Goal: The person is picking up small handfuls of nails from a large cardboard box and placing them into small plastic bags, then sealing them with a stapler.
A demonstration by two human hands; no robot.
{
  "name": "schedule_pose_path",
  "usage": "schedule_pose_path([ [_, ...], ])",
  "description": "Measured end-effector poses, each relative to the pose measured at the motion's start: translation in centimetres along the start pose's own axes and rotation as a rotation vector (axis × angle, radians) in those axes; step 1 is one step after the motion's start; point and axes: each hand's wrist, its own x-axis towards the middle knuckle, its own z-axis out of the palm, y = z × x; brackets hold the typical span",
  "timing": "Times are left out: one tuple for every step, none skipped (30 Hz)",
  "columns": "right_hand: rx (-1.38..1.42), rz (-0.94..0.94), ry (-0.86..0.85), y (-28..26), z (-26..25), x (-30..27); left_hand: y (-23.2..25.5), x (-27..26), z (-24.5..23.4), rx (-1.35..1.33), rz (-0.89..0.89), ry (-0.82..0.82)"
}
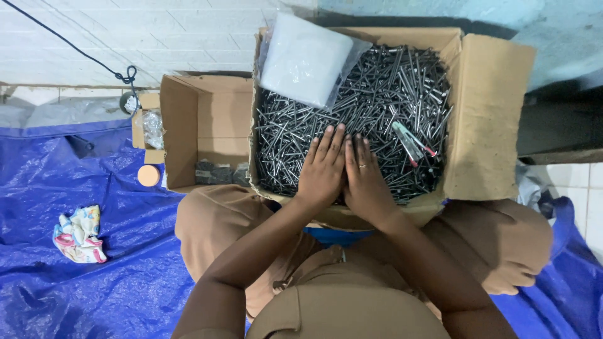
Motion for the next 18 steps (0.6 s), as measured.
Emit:
schedule_pose_path([
  [-0.002, -0.008, 0.003, 0.1, 0.0, 0.0, 0.1, 0.1, -0.1, 0.005, -0.005, 0.005],
  [-0.011, -0.008, -0.003, 0.2, 0.1, 0.0, 0.2, 0.1, -0.1, 0.006, -0.011, -0.001],
  [-0.020, -0.009, -0.009, 0.2, 0.3, 0.1, 0.2, 0.0, -0.2, 0.006, -0.017, -0.008],
  [-0.023, -0.024, -0.010, 0.3, 0.3, -0.1, 0.3, -0.1, 0.0, 0.012, -0.031, -0.001],
  [-0.013, -0.012, -0.029, 0.3, 0.4, -0.2, 0.3, -0.1, 0.2, 0.022, -0.034, -0.003],
  [-0.005, 0.000, -0.043, 0.4, 0.4, -0.1, 0.2, 0.0, 0.4, 0.032, -0.034, -0.002],
  [-0.011, -0.016, -0.039, 0.2, 0.2, -0.1, 0.1, 0.0, 0.3, 0.039, -0.045, 0.010],
  [-0.037, -0.003, -0.041, 0.0, 0.0, -0.1, 0.0, 0.1, 0.2, 0.011, -0.049, -0.059],
  [-0.064, 0.009, -0.042, -0.1, -0.1, 0.0, -0.1, 0.2, 0.2, -0.017, -0.052, -0.126],
  [-0.068, 0.003, -0.042, -0.4, -0.5, -0.1, -0.2, 0.5, -0.7, -0.017, -0.058, -0.121],
  [-0.049, 0.005, -0.018, -0.6, -0.9, -0.1, -0.3, 0.8, -1.5, -0.049, -0.053, -0.038],
  [-0.028, 0.006, 0.008, -0.9, -1.1, -0.1, -0.4, 1.1, -2.3, -0.079, -0.045, 0.046],
  [-0.031, 0.000, 0.009, -1.3, -2.1, 0.4, -0.6, 1.7, -3.4, -0.077, -0.049, 0.052],
  [-0.022, -0.023, 0.066, -1.9, -3.0, 0.8, -0.8, 2.3, -4.6, -0.086, -0.042, 0.110],
  [-0.013, -0.046, 0.122, -2.4, -3.9, 1.2, -0.9, 2.8, -5.7, -0.095, -0.035, 0.169],
  [-0.011, -0.048, 0.123, -2.3, -4.4, 2.3, -1.8, 3.6, -5.4, -0.092, -0.036, 0.169],
  [0.014, -0.095, 0.171, -2.3, -4.9, 3.3, -2.7, 4.5, -5.0, -0.092, -0.037, 0.244],
  [0.038, -0.141, 0.224, -2.3, -5.5, 4.4, -3.7, 5.4, -4.7, -0.091, -0.033, 0.321],
])
